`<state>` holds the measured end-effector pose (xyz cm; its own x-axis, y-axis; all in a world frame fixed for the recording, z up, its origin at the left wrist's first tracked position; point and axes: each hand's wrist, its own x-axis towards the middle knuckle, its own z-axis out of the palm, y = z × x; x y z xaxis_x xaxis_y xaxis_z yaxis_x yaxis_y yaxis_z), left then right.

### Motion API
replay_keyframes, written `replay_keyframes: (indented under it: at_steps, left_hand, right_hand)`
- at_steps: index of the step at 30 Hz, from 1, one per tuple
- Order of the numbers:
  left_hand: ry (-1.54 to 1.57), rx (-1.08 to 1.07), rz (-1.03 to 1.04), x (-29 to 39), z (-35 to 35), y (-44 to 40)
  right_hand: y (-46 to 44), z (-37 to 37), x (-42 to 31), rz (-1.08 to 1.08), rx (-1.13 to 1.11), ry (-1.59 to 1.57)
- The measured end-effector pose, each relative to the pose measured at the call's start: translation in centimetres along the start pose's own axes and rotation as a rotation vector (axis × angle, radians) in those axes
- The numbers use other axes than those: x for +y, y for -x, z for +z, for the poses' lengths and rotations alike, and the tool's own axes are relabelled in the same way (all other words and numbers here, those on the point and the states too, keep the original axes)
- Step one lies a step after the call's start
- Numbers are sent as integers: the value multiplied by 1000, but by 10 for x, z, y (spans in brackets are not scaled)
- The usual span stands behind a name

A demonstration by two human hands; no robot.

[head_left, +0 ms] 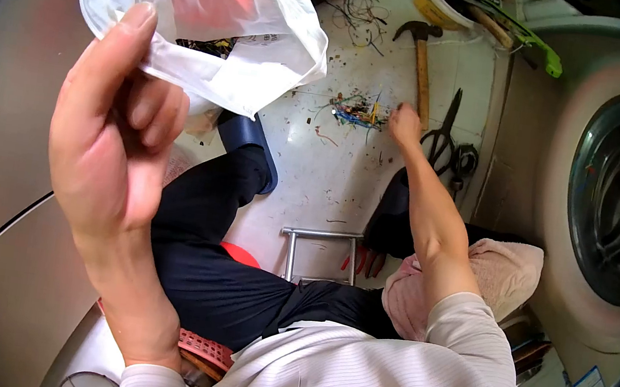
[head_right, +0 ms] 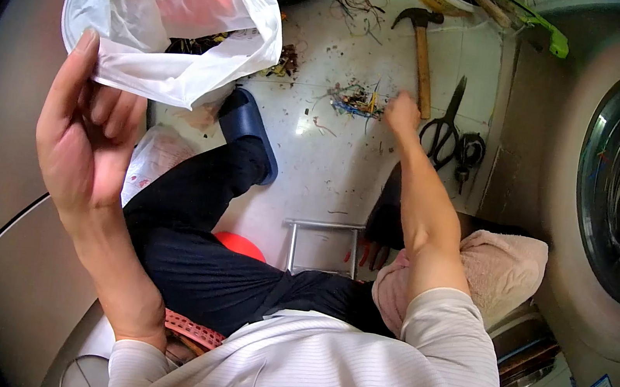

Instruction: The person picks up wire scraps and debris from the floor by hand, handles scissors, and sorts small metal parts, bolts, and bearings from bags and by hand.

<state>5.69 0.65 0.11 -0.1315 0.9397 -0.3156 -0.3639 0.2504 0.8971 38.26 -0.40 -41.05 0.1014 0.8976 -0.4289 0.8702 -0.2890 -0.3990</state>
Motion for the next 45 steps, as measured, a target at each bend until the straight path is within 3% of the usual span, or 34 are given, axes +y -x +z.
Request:
replay_keyframes:
  at_steps: [2, 7, 9, 13, 16, 17, 20, 22, 25, 27, 34, 40, 42, 45]
  left_hand:
    - [-1, -5, -14, -1, 0, 1]
    - [31, -73, -39, -4, -8, 2]
    - [-29, 18, -30, -3, -3, 3]
    - [2, -20, -31, 0, -8, 3]
    - [47, -99, -37, -2, -11, 6]
    - [39, -64, -39, -1, -9, 8]
    - [48, -90, -27, 0, -14, 6]
    - [64, -147, -23, 1, -17, 5]
    - [28, -42, -54, 3, -14, 9]
    - [16, -53, -64, 3, -16, 10]
    - [50, -66, -38, 1, -29, 10]
    - [18, -45, -13, 1, -24, 14]
    - [33, -90, -38, 1, -22, 13]
    - [61, -65, -44, 0, -16, 13]
  right_hand:
    - [4, 13, 20, 189, 36, -2]
    - [21, 34, -38, 170, 84, -43]
    - [30, 37, -61, 41, -34, 34]
    - [23, 44, -61, -19, 5, -10]
    - [12, 33, -53, -260, 256, 18]
    - [13, 32, -55, -257, 252, 20]
    - [12, 42, -65, -565, 59, 29]
    - [20, 60, -72, -554, 21, 37]
    - [22, 77, -76, -521, -7, 65]
    - [23, 86, -75, -373, 82, 3]
    - [18, 83, -71, -334, 63, -124]
    - [16, 78, -74, -483, 58, 74]
    - [10, 73, -77, -578, -60, 264]
    - [2, 74, -87, -493, -129, 352]
